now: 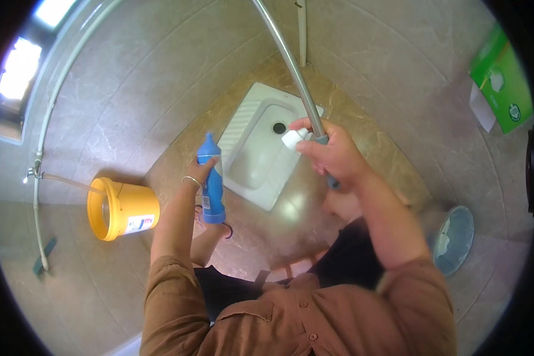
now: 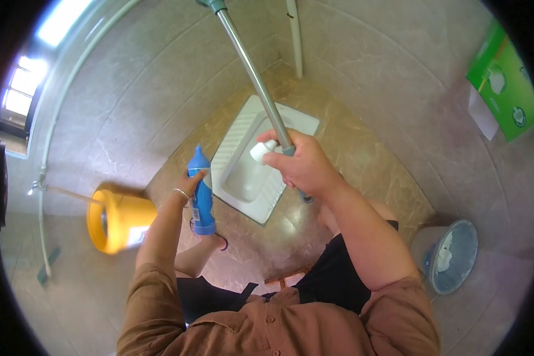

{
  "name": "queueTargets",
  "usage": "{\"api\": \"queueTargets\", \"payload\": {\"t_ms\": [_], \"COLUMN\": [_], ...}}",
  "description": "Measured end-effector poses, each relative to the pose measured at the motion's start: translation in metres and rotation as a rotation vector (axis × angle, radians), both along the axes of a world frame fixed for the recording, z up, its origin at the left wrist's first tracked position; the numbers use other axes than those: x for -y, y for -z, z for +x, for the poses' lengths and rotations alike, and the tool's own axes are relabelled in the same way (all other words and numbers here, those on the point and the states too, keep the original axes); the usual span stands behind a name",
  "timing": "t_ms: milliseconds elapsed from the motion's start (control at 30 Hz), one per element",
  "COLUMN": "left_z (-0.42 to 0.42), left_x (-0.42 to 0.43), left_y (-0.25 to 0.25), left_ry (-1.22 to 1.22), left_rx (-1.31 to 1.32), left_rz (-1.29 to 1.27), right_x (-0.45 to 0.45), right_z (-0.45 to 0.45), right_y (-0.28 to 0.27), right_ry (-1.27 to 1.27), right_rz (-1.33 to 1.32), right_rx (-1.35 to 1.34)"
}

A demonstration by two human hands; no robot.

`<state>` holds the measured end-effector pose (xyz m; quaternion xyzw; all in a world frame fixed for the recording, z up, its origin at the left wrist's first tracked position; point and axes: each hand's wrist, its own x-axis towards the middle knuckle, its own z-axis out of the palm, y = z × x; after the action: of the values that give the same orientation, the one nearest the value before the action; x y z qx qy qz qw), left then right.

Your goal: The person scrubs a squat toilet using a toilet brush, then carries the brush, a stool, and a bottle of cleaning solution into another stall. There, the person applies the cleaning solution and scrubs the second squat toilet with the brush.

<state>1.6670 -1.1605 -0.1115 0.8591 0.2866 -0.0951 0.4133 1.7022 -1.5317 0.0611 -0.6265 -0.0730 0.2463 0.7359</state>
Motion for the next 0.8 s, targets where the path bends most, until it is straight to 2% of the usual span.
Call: {"api": "queueTargets", "payload": {"t_ms": [100,367,500,567,667,767,800], "left_z": [-0.02,-0.093,-0.12,-0.125,-0.119,-0.111,-0.109], "left_x": [-0.016,-0.034,-0.025,0.006,0.069,0.106,0.114], "left_y": [0.022,0.042,0.048,0.028,-0.033,-0.042,-0.044], "left_ry": [-0.017,-0.117,-0.059,0.0,0.109,0.176,0.197], "left_rx": [0.055,0.168,0.278,0.344,0.34,0.436,0.402], "left_rz": [0.029,0.14,0.076,0.019,-0.044,-0.236,-0.252], "right_x": [-0.002,-0.007,-0.014,-0.025,-0.043,-0.053,-0.051], "right_z": [-0.002,-0.01,-0.014,-0.019,-0.024,-0.031,-0.034], "right_y": [-0.004,-0.003,0.007,0.017,0.045,0.049,0.045], "right_ry": [0.0,0.006,-0.043,-0.072,-0.141,-0.14,-0.17], "right_rz": [0.0,0.047,0.002,-0.064,-0.195,-0.167,-0.185], "right_rx": [-0.002,-0.03,-0.05,-0.023,0.148,0.411,0.403]}}
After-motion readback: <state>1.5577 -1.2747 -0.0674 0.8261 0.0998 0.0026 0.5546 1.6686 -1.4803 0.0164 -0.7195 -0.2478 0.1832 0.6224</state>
